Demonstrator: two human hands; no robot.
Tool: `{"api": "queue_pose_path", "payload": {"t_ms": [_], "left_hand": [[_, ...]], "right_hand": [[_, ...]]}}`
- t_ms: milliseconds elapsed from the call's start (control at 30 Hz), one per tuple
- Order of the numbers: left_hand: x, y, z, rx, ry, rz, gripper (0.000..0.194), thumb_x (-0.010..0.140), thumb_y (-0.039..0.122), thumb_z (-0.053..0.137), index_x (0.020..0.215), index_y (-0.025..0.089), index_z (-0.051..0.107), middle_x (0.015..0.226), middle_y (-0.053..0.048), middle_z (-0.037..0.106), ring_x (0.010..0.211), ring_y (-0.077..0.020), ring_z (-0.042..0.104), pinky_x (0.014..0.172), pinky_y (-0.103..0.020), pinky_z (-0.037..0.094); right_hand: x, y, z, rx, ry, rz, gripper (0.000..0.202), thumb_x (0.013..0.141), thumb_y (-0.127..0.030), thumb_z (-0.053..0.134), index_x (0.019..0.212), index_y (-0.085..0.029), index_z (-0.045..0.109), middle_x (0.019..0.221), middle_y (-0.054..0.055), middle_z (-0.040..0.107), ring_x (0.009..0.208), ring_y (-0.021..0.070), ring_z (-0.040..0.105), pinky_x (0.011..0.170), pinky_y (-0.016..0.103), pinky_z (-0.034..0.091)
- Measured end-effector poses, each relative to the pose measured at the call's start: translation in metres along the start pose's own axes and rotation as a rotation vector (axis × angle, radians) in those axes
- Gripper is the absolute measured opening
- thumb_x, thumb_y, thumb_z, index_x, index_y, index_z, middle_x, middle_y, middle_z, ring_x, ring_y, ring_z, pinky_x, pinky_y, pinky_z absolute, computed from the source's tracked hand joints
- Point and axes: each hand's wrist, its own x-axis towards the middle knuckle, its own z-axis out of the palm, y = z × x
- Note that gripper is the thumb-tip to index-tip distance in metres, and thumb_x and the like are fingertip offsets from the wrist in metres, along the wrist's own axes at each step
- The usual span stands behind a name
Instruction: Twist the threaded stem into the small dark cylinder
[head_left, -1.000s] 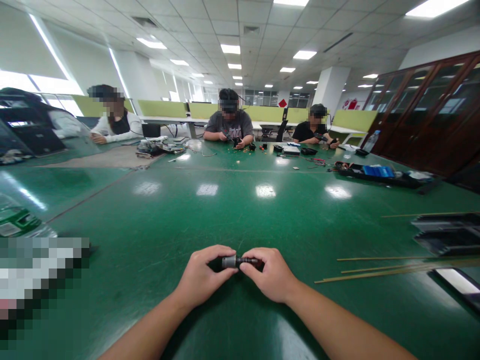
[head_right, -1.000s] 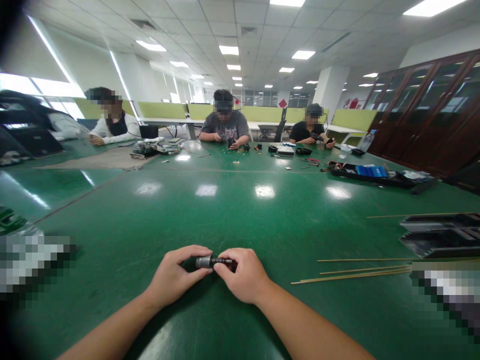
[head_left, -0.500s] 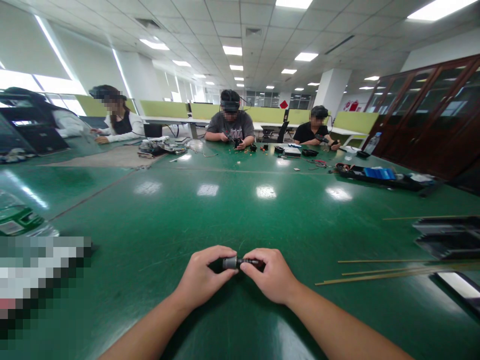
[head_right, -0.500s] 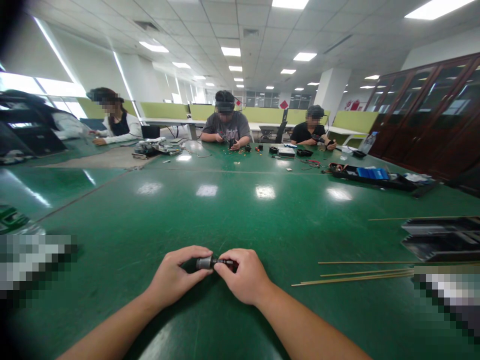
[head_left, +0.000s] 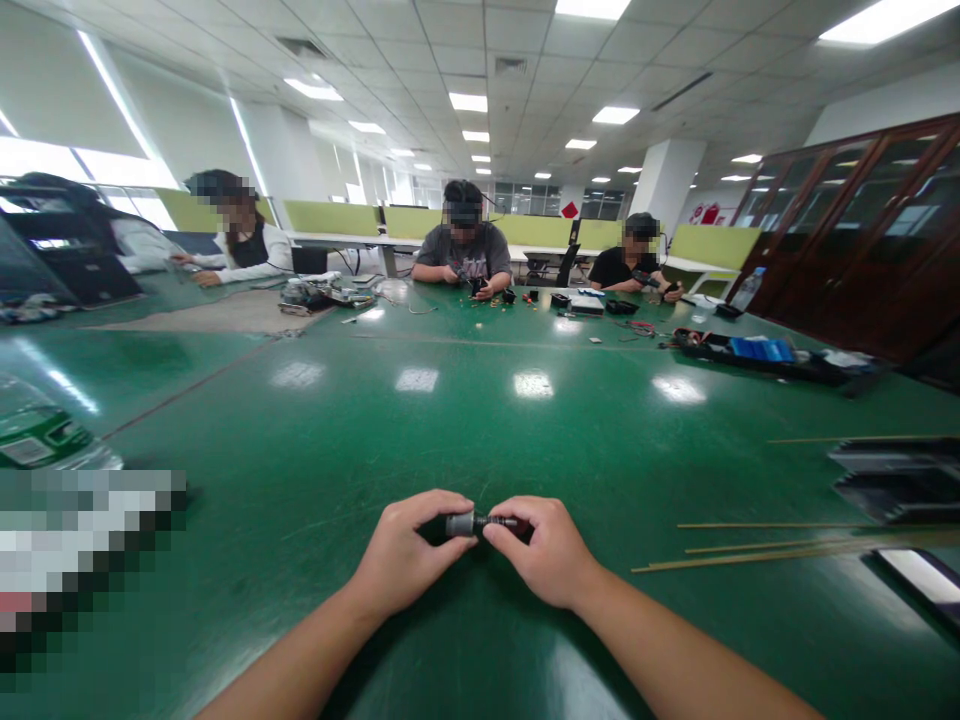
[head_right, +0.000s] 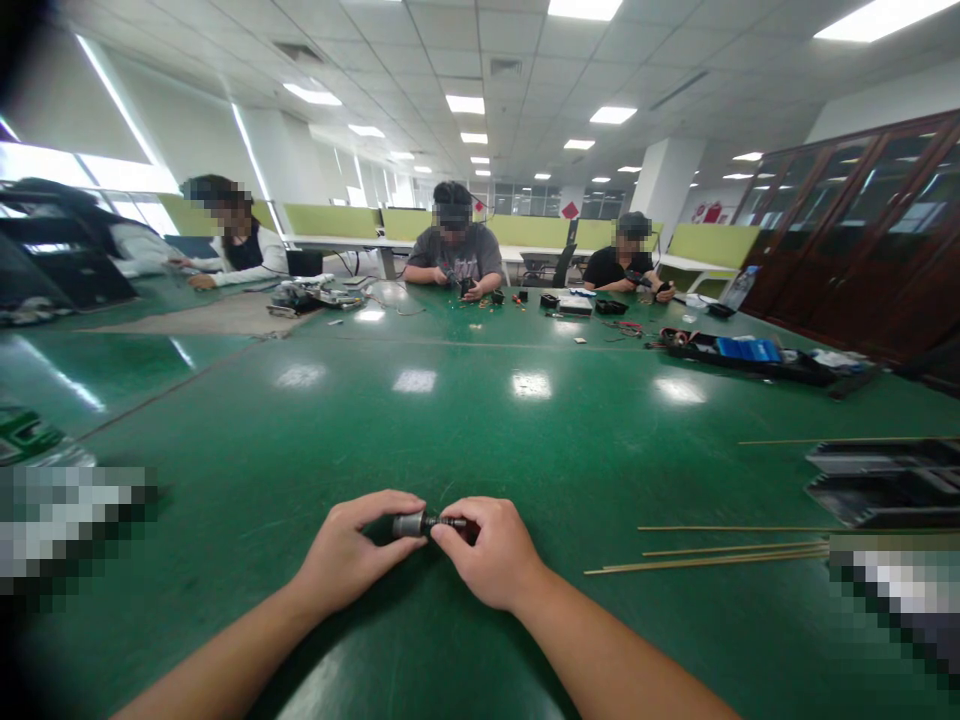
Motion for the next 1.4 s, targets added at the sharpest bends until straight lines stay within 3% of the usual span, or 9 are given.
{"api": "queue_pose_path", "payload": {"t_ms": [800,1400], "left_hand": [[0.0011,0.0013,-0.0006,0.002,-0.024,-0.009,0.030,0.076,0.023,0.079,0.104,0.028,0.071,0.102,0.000,0.075,0.096,-0.0188,0.070,0.090,-0.031,0.054],[0.0015,0.0021,-0.0030,0.009,-0.005,-0.018,0.028,0.076,0.023,0.079,0.103,0.025,0.073,0.100,-0.004,0.075,0.095,-0.0219,0.071,0.088,-0.034,0.056]], "right_hand": [[0.0017,-0.0016,-0.0021,-0.022,-0.003,-0.020,0.009,0.087,-0.027,0.067,0.088,-0.022,0.075,0.075,-0.001,0.069,0.067,0.0141,0.060,0.064,0.026,0.040],[0.0017,-0.0023,-0.0031,-0.025,0.021,-0.005,0.009,0.086,-0.025,0.067,0.087,-0.021,0.075,0.075,0.000,0.070,0.066,0.0148,0.060,0.063,0.026,0.041]]}}
